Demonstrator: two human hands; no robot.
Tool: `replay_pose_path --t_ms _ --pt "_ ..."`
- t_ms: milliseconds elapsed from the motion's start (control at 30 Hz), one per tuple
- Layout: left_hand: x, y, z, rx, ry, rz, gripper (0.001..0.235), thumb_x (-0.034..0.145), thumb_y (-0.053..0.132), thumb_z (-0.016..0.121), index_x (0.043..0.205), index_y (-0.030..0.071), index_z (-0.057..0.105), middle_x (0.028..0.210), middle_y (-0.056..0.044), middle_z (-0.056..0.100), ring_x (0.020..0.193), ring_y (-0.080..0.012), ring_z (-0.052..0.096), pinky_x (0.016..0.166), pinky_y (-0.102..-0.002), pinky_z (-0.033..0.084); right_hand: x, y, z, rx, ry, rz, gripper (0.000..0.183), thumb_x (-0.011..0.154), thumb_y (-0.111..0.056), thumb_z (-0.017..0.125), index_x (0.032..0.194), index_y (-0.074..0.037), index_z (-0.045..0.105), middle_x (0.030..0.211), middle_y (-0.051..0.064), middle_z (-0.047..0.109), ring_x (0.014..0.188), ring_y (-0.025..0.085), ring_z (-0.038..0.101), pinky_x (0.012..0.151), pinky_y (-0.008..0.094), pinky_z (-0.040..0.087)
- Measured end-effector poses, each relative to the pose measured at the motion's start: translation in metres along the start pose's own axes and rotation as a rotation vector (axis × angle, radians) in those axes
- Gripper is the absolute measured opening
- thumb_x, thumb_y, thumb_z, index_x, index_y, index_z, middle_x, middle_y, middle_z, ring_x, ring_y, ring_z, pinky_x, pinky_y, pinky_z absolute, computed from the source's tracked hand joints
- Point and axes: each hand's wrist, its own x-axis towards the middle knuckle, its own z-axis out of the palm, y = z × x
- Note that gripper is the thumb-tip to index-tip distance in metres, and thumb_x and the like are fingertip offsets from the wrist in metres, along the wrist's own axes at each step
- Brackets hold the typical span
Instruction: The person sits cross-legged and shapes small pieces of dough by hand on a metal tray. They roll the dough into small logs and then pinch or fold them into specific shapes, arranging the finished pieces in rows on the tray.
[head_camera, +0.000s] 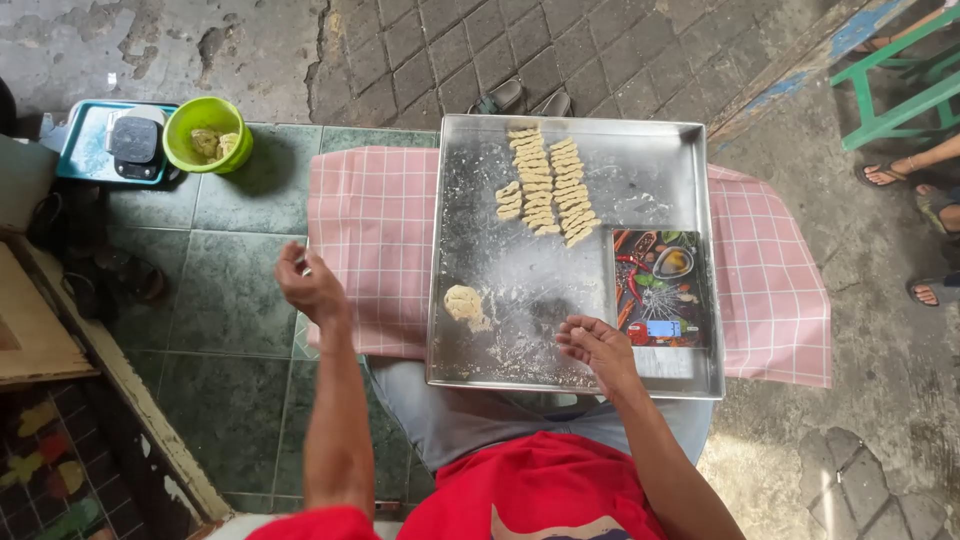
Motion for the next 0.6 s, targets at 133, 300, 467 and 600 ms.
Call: replay_pose_path --t_ms 133,300,467,600 --pt "-0.115 0.132 -0.039 -0.14 -0.281 -0.029 0.014 0.1 0.015 0.062 0.106 0.015 0.075 0.099 -0.008 0.078 0.096 -0.0245 0.075 0.086 -0.036 0.058 -0.035 -0.03 0.044 0.042 -0.026 -0.141 0.033 0.098 -0.001 0.058 0.129 0.007 0.065 0.121 0.026 0.071 0.112 0.036 0.07 0.093 0.049 0.06" --pt "-0.208 0.241 -0.046 -0.742 -0.918 -1.194 0.07 0.106 0.06 0.03 0.155 0.012 0.046 0.15 -0.015 0.055 0.136 -0.0315 0.055 0.108 -0.047 0.05 -0.105 -0.088 0.11 -0.68 -0.331 -0.553 0.051 0.107 -0.035 0.037 0.15 -0.014 0.052 0.141 0.021 0.062 0.128 0.046 0.056 0.107 0.061 0.046" --pt "-0.227 0.244 -0.054 -0.721 -1.021 -1.055 0.068 0.108 0.055 0.028 0.156 0.009 0.042 0.153 -0.017 0.049 0.14 -0.0323 0.047 0.112 -0.047 0.042 -0.069 -0.07 0.102 -0.385 -0.318 -0.754 0.065 0.109 -0.036 0.015 0.161 0.003 0.011 0.168 0.022 0.008 0.154 0.038 0.001 0.126 0.049 -0.003" --pt "-0.243 0.241 -0.064 -0.68 -1.152 -0.875 0.065 0.109 0.049 0.026 0.157 0.006 0.037 0.158 -0.019 0.04 0.145 -0.0334 0.037 0.117 -0.047 0.032 -0.056 -0.088 0.098 -0.453 -0.183 -1.038 0.061 0.11 -0.03 0.003 0.162 0.001 -0.004 0.171 0.022 -0.009 0.157 0.036 -0.01 0.128 0.047 -0.008"
